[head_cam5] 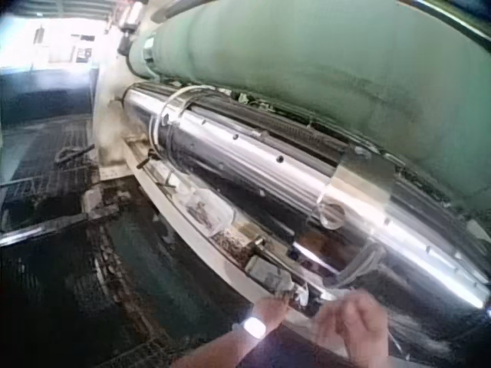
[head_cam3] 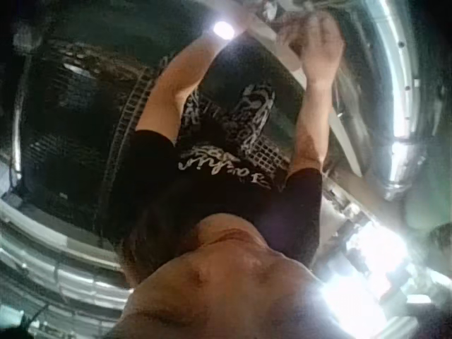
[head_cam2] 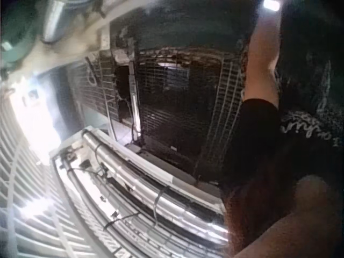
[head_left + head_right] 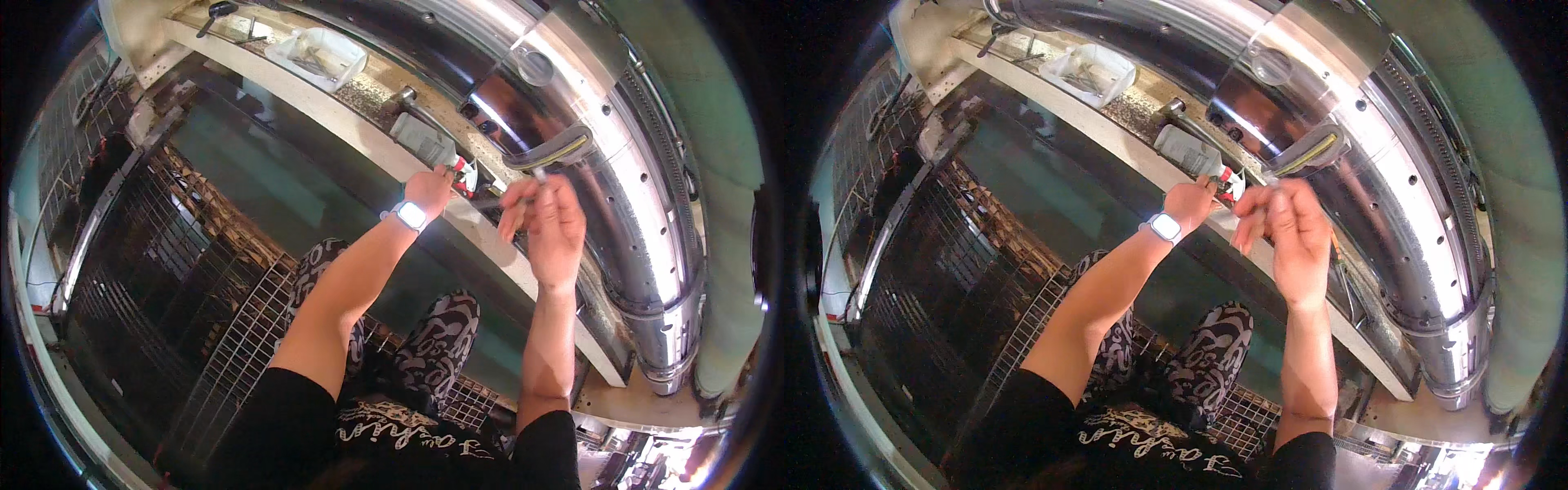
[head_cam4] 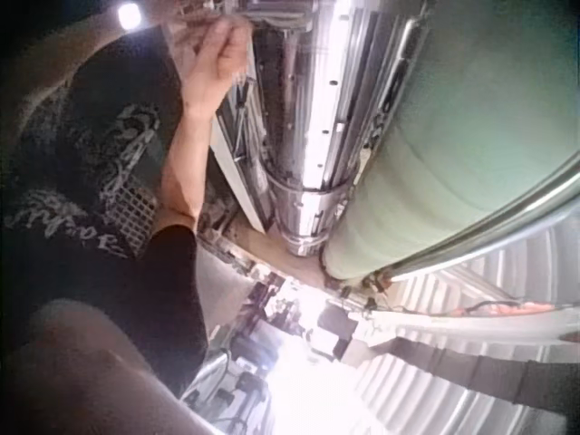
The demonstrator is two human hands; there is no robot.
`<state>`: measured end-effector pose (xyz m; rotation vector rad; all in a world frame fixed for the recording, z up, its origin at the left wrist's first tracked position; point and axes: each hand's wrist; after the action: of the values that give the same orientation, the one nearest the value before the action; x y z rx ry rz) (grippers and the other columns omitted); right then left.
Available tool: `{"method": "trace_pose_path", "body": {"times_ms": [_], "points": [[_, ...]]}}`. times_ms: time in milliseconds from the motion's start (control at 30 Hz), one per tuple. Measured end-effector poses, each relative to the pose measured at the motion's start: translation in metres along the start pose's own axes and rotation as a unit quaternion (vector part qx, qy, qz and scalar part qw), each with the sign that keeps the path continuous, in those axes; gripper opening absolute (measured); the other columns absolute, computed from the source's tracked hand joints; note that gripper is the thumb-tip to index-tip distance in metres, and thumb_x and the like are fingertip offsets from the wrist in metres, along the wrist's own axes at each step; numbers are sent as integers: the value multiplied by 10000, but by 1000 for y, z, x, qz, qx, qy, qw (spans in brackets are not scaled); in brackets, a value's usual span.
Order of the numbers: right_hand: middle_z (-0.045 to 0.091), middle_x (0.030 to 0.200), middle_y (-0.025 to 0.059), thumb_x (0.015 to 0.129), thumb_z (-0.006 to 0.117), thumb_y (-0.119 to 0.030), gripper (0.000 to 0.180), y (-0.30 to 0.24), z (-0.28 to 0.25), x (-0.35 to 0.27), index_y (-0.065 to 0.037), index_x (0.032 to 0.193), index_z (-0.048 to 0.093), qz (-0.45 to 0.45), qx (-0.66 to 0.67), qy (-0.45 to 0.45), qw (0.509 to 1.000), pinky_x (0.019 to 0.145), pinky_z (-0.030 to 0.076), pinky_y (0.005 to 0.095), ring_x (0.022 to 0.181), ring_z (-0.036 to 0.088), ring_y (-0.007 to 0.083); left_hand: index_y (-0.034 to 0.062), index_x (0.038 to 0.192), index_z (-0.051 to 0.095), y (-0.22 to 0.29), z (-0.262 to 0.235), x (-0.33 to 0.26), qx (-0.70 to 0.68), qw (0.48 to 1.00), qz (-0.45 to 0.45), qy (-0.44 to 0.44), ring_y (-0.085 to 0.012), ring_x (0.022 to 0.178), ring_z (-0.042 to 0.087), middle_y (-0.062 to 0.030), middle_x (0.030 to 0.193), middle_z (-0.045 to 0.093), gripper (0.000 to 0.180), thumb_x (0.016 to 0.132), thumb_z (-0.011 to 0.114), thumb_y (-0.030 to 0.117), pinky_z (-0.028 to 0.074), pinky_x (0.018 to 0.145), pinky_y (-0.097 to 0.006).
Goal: The person measures a large cylindrical metal component using a tape measure and a pen. They mark specific points on the component and use a hex key to adjust a bolt on the machinery.
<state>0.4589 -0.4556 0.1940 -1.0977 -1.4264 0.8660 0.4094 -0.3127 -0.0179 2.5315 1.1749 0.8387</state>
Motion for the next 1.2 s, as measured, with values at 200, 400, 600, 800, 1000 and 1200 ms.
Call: {"method": "trace_pose_path", "body": {"times_ms": [200, 400, 600, 800, 1000, 1200], "points": [[517, 791, 30, 968, 394, -203, 214, 8, 24, 41, -15, 960, 497, -174, -272, 75, 944, 633, 421, 226, 670, 474, 81, 44, 971, 552, -11, -4, 2, -19, 999, 30, -27, -280, 748, 618, -115, 968, 556, 355, 814, 575, 362, 489, 605, -400], [526, 752, 12, 965, 404, -208, 215, 9, 37, 49, -23, 912, 501, -159, -353, 108, 916, 585, 408, 211, 612, 450, 68, 67, 1037, 537, -13, -9, 3, -21, 996, 28, -77, -250, 809, 621, -98, 1046, 544, 372, 820, 563, 368, 490, 649, -372], [495, 776, 35, 978, 362, -220, 247, 4, 39, 51, -22, 877, 469, -138, -373, 115, 910, 574, 383, 211, 624, 429, 82, 59, 1029, 538, -19, -8, 4, -42, 995, 45, -75, -245, 800, 623, -95, 1035, 542, 381, 820, 563, 377, 490, 640, -370], [510, 694, 21, 956, 427, -220, 245, -3, 50, 60, -20, 837, 503, -123, -415, 80, 898, 564, 402, 221, 590, 448, 77, 50, 1013, 535, -24, -8, 7, -56, 994, 61, -70, -250, 804, 622, -99, 1033, 547, 388, 818, 564, 384, 490, 632, -375], [472, 558, 18, 934, 480, -234, 306, -1, 53, 64, -25, 710, 484, -101, -444, 144, 879, 497, 383, 250, 516, 446, 86, 46, 1037, 531, -25, -11, 7, -66, 992, 69, -81, -254, 817, 622, -114, 1082, 543, 434, 827, 540, 425, 496, 635, -379], [442, 574, -14, 943, 462, -231, 322, 11, 60, 72, -30, 692, 483, -129, -453, 237, 850, 463, 410, 210, 500, 423, 44, 52, 1041, 545, -28, -16, 7, -63, 992, 69, -87, -264, 793, 624, -108, 1058, 551, 457, 833, 515, 458, 503, 612, -385]]}}
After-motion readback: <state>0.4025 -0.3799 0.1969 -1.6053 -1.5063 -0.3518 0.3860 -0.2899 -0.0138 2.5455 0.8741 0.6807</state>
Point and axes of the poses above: each hand's wrist, its own x-axis towards the middle knuckle, its own z-axis out of the palm, y = z × x
